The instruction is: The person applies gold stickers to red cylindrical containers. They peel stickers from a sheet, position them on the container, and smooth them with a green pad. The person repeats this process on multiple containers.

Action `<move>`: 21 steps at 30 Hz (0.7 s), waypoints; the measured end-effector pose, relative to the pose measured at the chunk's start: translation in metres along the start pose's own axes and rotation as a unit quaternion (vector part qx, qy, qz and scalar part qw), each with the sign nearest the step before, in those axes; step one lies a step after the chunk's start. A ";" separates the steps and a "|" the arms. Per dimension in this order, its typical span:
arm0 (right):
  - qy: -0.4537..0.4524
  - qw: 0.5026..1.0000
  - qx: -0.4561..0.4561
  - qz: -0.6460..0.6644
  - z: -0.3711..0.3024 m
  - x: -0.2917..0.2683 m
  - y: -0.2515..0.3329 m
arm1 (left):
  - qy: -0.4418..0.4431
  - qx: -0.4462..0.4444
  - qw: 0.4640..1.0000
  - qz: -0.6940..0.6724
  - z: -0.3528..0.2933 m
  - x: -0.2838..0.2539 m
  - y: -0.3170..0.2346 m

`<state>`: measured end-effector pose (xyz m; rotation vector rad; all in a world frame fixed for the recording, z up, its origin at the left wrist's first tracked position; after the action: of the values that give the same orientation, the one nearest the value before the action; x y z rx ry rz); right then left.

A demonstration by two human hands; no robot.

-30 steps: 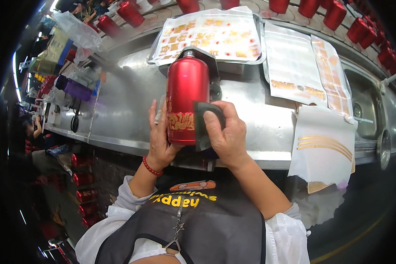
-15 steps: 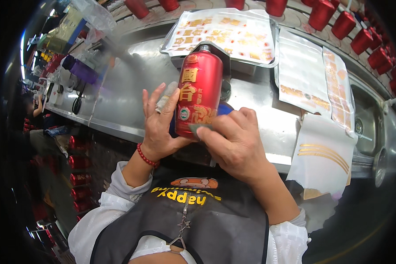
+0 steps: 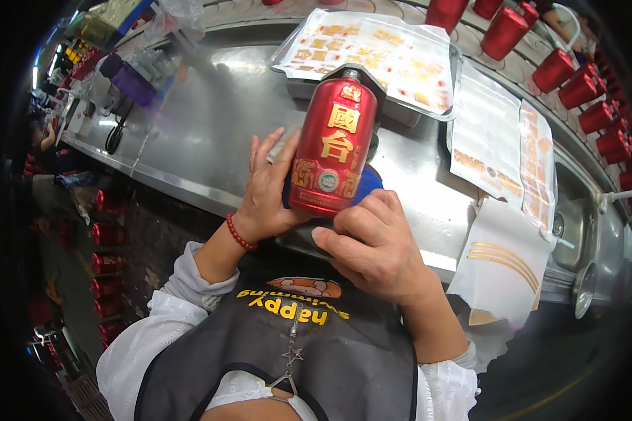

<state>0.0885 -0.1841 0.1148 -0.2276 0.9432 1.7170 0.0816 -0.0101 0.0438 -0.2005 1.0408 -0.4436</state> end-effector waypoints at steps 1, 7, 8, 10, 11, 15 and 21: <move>-0.013 1.000 0.018 0.005 0.000 -0.005 -0.002 | 0.002 0.006 1.000 0.008 0.002 -0.001 -0.003; -0.018 0.999 -0.009 -0.049 0.001 -0.001 0.005 | -0.006 0.056 0.996 0.068 0.010 -0.016 -0.020; -0.044 0.996 0.004 -0.081 -0.002 -0.005 0.001 | -0.013 0.046 0.998 0.039 0.009 -0.013 -0.015; -0.095 0.984 0.027 -0.145 -0.008 -0.013 -0.007 | -0.015 0.023 1.000 0.000 0.004 -0.004 -0.007; -0.090 0.984 0.032 -0.150 -0.008 -0.011 -0.009 | -0.010 0.010 1.000 -0.009 0.001 0.002 -0.003; -0.060 0.991 0.106 0.056 -0.011 -0.003 -0.010 | 0.005 0.022 0.999 0.046 0.004 -0.007 -0.004; -0.244 0.845 0.417 0.227 -0.039 -0.003 -0.076 | -0.009 0.030 0.999 0.012 0.011 -0.011 -0.017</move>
<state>0.1445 -0.2077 0.0548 1.0357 1.3098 1.4805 0.0825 -0.0209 0.0643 -0.1383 1.0096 -0.4510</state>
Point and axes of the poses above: each hand's wrist, its own z-axis towards the middle knuckle, its own x-axis out of the palm, y = z × x, the point moved 8 cm from there along z, towards the middle knuckle, and after that the axes turned 4 degrees about z, right-handed, at the moved point
